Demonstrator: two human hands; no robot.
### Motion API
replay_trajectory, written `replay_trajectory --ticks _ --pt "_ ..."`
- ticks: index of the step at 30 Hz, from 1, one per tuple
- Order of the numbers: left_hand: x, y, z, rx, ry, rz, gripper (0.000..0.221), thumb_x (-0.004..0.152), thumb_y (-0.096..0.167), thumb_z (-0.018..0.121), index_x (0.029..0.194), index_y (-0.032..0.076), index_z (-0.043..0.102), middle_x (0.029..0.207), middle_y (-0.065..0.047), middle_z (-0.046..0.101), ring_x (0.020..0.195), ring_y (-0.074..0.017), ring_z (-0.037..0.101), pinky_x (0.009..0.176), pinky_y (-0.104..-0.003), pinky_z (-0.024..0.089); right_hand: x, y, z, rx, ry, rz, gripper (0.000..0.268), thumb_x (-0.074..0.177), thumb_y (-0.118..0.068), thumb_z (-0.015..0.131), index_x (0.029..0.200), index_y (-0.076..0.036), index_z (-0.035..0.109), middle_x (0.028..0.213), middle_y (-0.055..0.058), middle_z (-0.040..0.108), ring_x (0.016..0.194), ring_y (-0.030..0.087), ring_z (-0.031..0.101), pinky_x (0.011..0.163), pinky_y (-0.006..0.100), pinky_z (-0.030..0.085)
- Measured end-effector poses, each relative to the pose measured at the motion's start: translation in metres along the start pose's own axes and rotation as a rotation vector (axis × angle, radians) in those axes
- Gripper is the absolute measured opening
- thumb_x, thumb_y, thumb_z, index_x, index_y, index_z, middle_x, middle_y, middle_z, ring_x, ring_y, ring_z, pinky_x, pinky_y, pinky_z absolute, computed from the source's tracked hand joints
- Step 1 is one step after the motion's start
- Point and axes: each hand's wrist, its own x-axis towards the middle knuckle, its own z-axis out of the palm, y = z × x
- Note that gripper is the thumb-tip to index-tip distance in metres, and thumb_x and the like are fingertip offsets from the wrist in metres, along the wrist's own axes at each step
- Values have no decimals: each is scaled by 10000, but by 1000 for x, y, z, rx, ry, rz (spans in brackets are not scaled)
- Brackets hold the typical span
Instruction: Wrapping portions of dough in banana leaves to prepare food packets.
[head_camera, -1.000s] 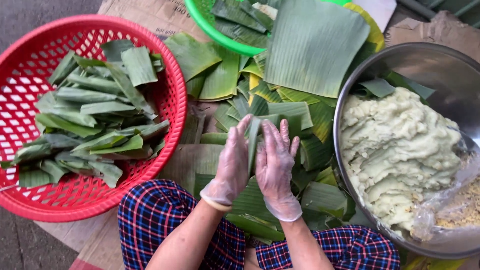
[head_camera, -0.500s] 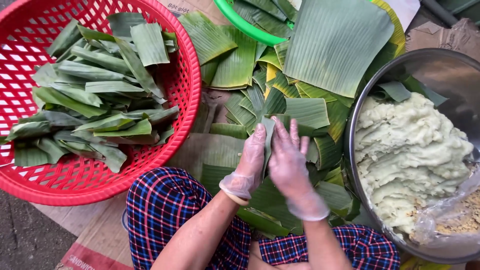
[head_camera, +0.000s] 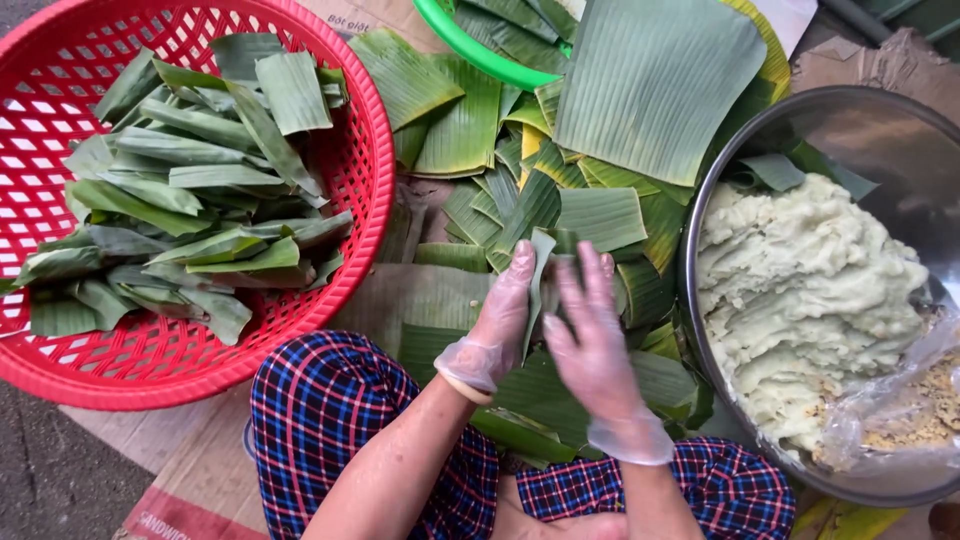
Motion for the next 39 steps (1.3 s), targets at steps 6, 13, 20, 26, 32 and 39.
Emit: replay_trajectory --ticks 6,13,20,26,32,39 --pt "25 -20 -41 -92 -282 -6 321 890 356 795 900 105 595 539 -95 618 376 -152 613 322 -208 471 28 -81 -64 1045 123 674 1152 745 -614 715 1651 -198 138 1675 279 -19 1501 503 52 1137 717 41" --pt "36 -25 -24 166 143 149 294 796 228 877 995 78 720 763 -71 703 643 -142 690 553 -278 592 -9 -32 -13 1006 278 1011 510 761 -281 815 1260 -247 715 1187 28 708 1203 280 632 1108 762 145" --pt "27 -13 -15 70 63 171 454 899 295 693 1289 83 599 1101 -104 662 948 -197 635 867 -383 552 -14 -15 6 1015 201 486 973 638 -246 897 1498 -156 449 1457 66 539 1280 232 558 1157 449 417" --pt "9 -31 -12 52 -40 123 395 904 105 715 1276 94 583 1115 -86 652 1053 -198 624 970 -418 526 -2 -21 -2 718 250 662 561 809 -348 723 1254 -21 629 1185 137 697 1089 219 649 1041 401 496" --pt "12 -21 -17 136 55 213 216 858 63 774 1038 81 656 887 -21 687 821 -108 651 740 -301 575 1 -11 19 482 401 216 409 964 -116 650 1356 -9 604 1291 182 669 1220 245 612 1055 469 504" --pt "44 -19 -38 63 -45 235 145 761 29 763 834 20 637 586 -111 626 428 -250 663 308 -347 500 -16 1 33 231 397 290 359 1009 -232 636 1299 -20 631 1176 151 715 1080 242 682 1029 445 525"
